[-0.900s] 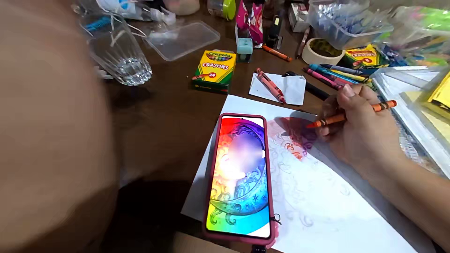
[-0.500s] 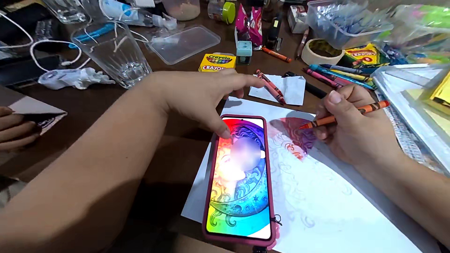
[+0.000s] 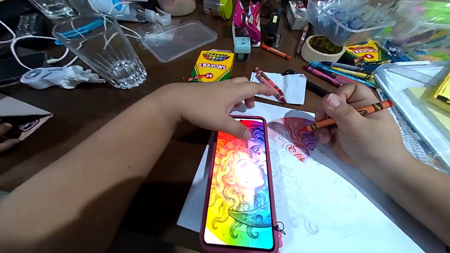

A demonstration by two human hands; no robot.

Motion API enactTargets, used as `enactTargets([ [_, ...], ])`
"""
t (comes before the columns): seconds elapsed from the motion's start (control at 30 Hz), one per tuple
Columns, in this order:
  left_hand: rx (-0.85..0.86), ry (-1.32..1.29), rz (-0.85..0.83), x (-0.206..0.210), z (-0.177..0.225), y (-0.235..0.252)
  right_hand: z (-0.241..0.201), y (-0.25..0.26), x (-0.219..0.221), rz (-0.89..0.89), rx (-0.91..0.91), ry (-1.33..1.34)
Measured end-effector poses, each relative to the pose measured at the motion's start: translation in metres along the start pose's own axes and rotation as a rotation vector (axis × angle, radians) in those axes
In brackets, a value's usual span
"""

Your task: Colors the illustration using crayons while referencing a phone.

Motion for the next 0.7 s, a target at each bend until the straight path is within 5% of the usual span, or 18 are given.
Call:
enactTargets([
  [0.23,-0.021,-0.058,-0.034,-0.011,-0.016,-0.006,0.009,0.004,-0.005,-0.139,-0.036,0.094],
  [0.7,-0.047,-0.083,-0.058,-0.01,-0.02,-0.008,0.0,-0.004,0.0,-0.018,-0.163,-0.186],
])
Point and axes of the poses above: each hand's wrist, its own y-axis towards the middle knuckle, its own x-axis out of the palm, z = x × y, the point moved 3 cm from there along y, towards the middle knuckle, and after that the axes turned 12 degrees about -y, right-handed, at the moved point
